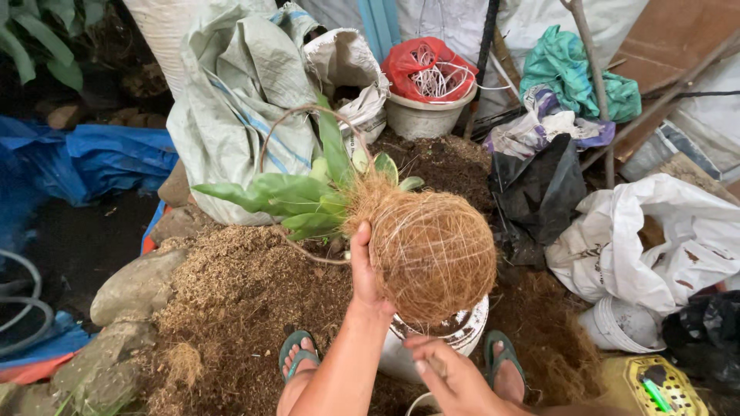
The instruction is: The person wraps a plant with a fibrous root ball in coconut fiber using string, securing it tightly around the base. They adjust the fiber and tie off the string to hold the material in place.
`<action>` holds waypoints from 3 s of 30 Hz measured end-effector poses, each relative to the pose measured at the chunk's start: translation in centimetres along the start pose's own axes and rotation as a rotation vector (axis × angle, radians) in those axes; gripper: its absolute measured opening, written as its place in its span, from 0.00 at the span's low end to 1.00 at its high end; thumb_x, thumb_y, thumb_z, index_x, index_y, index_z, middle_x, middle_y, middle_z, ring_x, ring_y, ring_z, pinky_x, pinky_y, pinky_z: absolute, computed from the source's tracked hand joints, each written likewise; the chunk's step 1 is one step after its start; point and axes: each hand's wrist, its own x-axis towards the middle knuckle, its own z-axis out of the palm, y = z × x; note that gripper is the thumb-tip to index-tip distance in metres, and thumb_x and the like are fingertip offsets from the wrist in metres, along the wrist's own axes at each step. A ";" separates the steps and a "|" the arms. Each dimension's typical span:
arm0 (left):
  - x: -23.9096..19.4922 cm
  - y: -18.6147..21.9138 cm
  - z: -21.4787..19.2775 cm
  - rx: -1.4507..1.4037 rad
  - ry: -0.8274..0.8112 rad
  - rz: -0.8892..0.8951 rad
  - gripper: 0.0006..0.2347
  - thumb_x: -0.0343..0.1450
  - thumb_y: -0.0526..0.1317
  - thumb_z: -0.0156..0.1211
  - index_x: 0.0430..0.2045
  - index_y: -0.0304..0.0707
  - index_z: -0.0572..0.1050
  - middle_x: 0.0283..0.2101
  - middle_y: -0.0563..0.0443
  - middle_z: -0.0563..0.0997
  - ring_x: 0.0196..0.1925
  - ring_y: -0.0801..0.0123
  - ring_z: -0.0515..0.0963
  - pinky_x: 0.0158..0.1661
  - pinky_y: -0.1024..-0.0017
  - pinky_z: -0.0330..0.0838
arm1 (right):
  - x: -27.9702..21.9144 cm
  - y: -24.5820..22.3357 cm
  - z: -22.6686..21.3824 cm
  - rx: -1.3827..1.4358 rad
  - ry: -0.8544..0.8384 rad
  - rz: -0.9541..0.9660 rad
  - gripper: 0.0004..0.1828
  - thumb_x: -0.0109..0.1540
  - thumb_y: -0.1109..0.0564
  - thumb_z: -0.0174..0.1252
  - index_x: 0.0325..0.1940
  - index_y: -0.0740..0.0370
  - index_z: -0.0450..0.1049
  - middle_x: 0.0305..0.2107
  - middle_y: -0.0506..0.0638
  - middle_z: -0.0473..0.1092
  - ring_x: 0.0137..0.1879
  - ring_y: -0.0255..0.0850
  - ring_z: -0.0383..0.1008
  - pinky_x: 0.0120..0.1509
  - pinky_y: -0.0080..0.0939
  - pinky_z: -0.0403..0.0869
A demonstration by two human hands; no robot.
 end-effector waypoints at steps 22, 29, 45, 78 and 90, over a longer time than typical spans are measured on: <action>-0.9 -2.0 -0.9 0.188 -0.177 -0.255 0.35 0.65 0.55 0.63 0.65 0.33 0.68 0.60 0.36 0.76 0.60 0.50 0.77 0.59 0.53 0.74 | 17.3 -8.7 -23.3 0.632 -0.189 0.125 0.11 0.64 0.58 0.62 0.29 0.60 0.69 0.22 0.48 0.65 0.29 0.39 0.64 0.38 0.44 0.68; -1.6 0.4 0.8 -0.150 -0.005 -0.033 0.31 0.66 0.60 0.57 0.60 0.39 0.71 0.57 0.43 0.79 0.57 0.52 0.79 0.56 0.50 0.74 | 10.0 4.2 -9.1 0.853 0.638 0.809 0.19 0.64 0.45 0.45 0.45 0.57 0.77 0.39 0.51 0.78 0.49 0.46 0.78 0.52 0.54 0.76; 0.8 -0.4 -1.2 0.326 0.114 -0.072 0.29 0.69 0.55 0.55 0.59 0.32 0.71 0.55 0.38 0.80 0.54 0.56 0.81 0.54 0.58 0.76 | 3.3 -19.7 -12.1 -0.827 -0.259 -0.368 0.13 0.62 0.49 0.63 0.29 0.54 0.69 0.20 0.47 0.69 0.28 0.47 0.73 0.31 0.47 0.69; 1.5 0.1 -2.7 -0.037 -0.046 0.021 0.30 0.68 0.59 0.53 0.59 0.36 0.71 0.57 0.41 0.79 0.56 0.52 0.79 0.57 0.52 0.74 | 0.5 -12.8 -8.6 -0.894 -0.382 -0.383 0.09 0.62 0.51 0.63 0.35 0.53 0.70 0.25 0.47 0.71 0.32 0.45 0.77 0.39 0.52 0.74; -0.3 -1.4 -1.1 0.071 -0.110 -0.296 0.36 0.60 0.57 0.64 0.61 0.36 0.70 0.56 0.38 0.79 0.55 0.51 0.81 0.56 0.51 0.76 | 13.1 -20.3 -20.7 -0.203 -0.384 -0.114 0.11 0.63 0.56 0.63 0.31 0.63 0.71 0.21 0.45 0.63 0.29 0.34 0.59 0.32 0.38 0.63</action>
